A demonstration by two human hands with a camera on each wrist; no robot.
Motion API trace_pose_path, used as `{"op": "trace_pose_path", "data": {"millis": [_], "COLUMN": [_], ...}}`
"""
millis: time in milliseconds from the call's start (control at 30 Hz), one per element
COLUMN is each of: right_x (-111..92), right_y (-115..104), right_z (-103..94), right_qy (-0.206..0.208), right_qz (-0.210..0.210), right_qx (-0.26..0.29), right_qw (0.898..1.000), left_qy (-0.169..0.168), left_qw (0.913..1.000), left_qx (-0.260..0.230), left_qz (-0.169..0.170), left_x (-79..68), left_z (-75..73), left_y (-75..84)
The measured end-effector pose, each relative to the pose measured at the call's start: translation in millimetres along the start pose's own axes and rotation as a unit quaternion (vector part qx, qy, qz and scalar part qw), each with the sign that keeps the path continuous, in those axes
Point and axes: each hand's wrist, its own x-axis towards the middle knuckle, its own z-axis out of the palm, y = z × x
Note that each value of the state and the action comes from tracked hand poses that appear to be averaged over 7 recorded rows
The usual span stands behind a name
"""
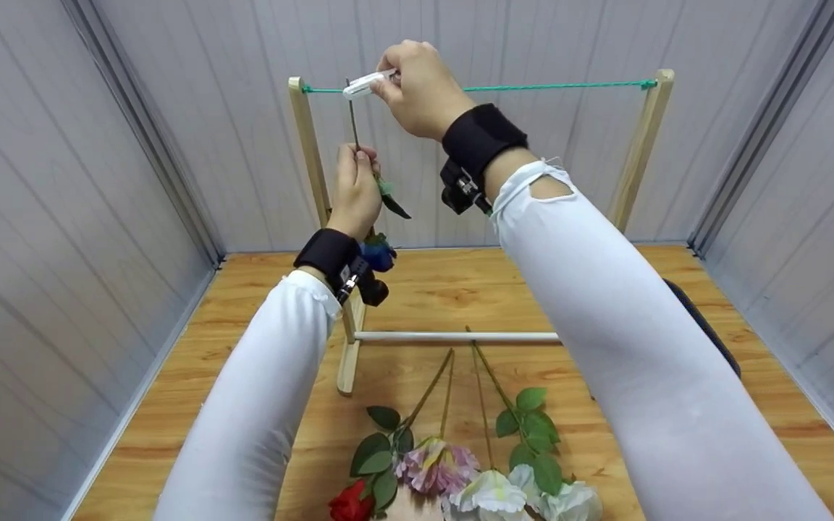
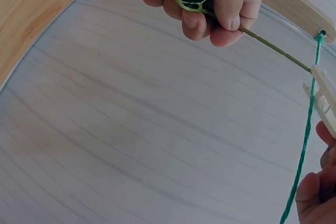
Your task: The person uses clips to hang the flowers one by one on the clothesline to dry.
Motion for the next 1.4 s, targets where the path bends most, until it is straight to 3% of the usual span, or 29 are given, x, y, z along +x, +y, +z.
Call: {"op": "trace_pose_path", "data": {"millis": [433, 733, 1033, 1233, 1400], "right_x": [3, 2, -4, -14, -31], "right_y": [0, 3, 9, 17, 25], "right_z": [3.1, 3.1, 0.5, -6.2, -12.8], "right_qy": [-0.034, -0.03, 0.005, 0.051, 0.089], "right_qz": [0.005, 0.006, -0.005, -0.039, -0.079], "right_qx": [-0.066, -0.097, -0.042, -0.011, 0.018], "right_qw": [0.997, 0.995, 0.999, 0.998, 0.993], "left_qy": [-0.002, -0.007, -0.002, -0.002, 0.011], "left_qw": [0.9999, 0.9999, 0.9994, 0.9995, 0.9969], "left_qx": [-0.008, 0.001, 0.031, 0.023, 0.076], "left_qz": [-0.009, -0.012, -0.013, -0.022, -0.016], "left_x": [-0.7, -0.5, 1.5, 1.7, -3.0], "left_z": [-2.2, -5.3, -10.3, -12.9, -15.1], "left_y": [-6.1, -4.4, -2.3, -0.5, 4.3]}}
